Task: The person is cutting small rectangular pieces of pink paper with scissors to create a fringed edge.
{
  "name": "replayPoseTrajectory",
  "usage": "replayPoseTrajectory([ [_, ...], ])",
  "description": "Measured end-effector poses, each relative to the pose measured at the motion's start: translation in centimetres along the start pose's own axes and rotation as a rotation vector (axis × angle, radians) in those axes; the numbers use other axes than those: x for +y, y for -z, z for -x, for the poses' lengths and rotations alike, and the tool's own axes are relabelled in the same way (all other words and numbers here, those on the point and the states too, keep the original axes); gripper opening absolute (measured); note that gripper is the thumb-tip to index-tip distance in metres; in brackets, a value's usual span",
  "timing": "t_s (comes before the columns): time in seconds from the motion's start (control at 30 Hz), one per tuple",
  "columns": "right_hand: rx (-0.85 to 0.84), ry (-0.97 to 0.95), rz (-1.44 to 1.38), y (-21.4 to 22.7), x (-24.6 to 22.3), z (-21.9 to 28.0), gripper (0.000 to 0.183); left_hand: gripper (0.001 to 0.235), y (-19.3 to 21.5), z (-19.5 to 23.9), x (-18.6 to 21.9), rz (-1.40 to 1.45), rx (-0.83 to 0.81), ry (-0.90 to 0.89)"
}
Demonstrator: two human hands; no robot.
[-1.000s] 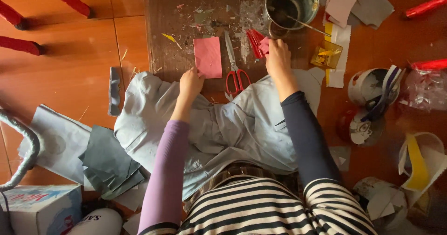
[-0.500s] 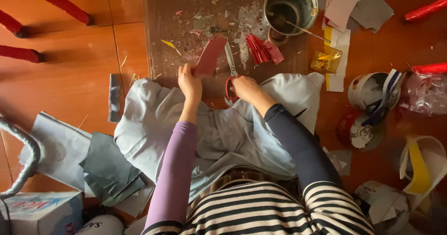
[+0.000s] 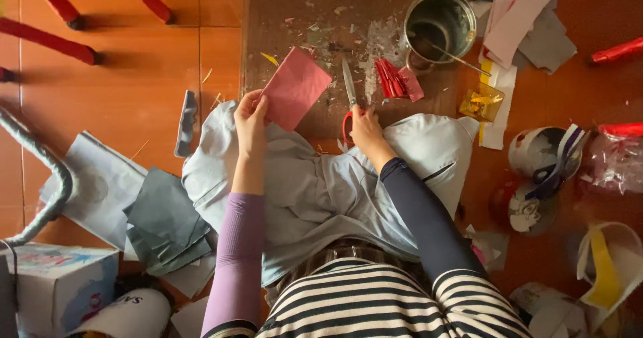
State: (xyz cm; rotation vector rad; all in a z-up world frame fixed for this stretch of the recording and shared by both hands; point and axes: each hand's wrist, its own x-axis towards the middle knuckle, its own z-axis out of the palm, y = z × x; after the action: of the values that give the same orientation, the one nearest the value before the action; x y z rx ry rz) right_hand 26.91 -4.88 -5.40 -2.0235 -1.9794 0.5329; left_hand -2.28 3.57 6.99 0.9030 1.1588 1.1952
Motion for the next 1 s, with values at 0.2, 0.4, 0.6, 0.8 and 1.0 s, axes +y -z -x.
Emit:
replayPoseTrajectory([
  [0.2,-0.011,-0.13,0.051,1.0,0.0,-1.3,0.076,0.018,2.3,-0.4,-1.9,0.268,-0.046,0.083],
  [0.4,-0.07,-0.245,-1.087,2.1,-0.4,-0.6,0.057,0.016,1.6,-0.6,-3.0,0.037,-0.071,-0.04],
  [0.6,-0.058,-0.351,-1.715,7.4,-9.2,0.9,0.044,0.017,0.4,0.1,-3.5,-0.248,-0.176,-0.124],
  [0.8,0.168,-0.191,-1.367,5.5,-9.4,0.2,0.043,0.033,-0.5,0.7,-1.8,0.135,-0.189,0.188],
  [1.0,0.238,-0.108,-1.307,7.6,-11.0,1.2,0.031,0.021,0.7,-0.5,-2.9,0.148,-0.171,0.245],
])
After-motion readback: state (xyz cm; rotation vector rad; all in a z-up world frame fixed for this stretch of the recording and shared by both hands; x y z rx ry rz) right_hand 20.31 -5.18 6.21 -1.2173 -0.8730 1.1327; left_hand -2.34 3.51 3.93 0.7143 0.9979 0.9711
